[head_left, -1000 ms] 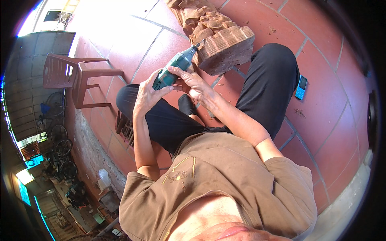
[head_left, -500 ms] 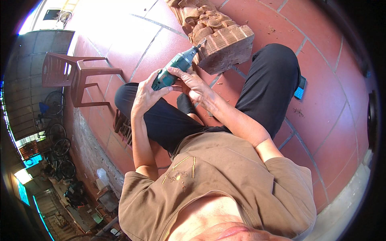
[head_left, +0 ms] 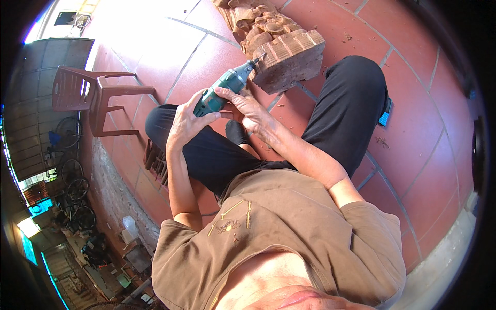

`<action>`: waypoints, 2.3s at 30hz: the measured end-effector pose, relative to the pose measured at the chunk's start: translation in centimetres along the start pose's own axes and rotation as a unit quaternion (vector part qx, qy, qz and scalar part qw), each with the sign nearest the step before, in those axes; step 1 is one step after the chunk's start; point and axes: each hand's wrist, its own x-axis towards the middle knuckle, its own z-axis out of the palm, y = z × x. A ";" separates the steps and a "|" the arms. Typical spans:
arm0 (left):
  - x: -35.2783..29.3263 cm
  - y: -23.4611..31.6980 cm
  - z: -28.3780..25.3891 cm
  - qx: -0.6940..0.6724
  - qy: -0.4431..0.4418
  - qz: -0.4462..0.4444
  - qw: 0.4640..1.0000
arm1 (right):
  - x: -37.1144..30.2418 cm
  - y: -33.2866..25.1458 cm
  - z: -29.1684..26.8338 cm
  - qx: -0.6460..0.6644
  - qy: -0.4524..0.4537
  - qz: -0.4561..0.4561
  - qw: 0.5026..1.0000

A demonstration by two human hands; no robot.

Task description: The person carves a wooden block using a chisel and mallet, then switches to a rotary tool to refine details. The person holds the wood steady while striking the chisel and later guides the rotary tool along the surface.

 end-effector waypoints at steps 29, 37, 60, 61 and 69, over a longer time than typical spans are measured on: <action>-1.0 0.4 -0.2 0.001 -0.036 -0.008 0.999 | -2.2 1.0 0.4 0.021 0.008 0.016 1.000; -1.0 -0.3 0.0 0.001 -0.036 0.004 0.999 | -1.8 1.4 0.0 0.041 0.010 0.020 0.999; -0.9 0.1 -0.2 -0.010 -0.043 0.001 0.999 | -1.8 1.4 0.2 0.040 0.027 0.020 0.999; -0.9 0.0 -0.2 -0.010 -0.042 0.003 0.999 | -1.8 1.5 0.2 0.041 0.023 0.019 0.999; -0.9 0.0 -0.1 -0.012 -0.041 0.007 0.999 | -2.1 1.5 0.3 0.025 0.013 0.010 1.000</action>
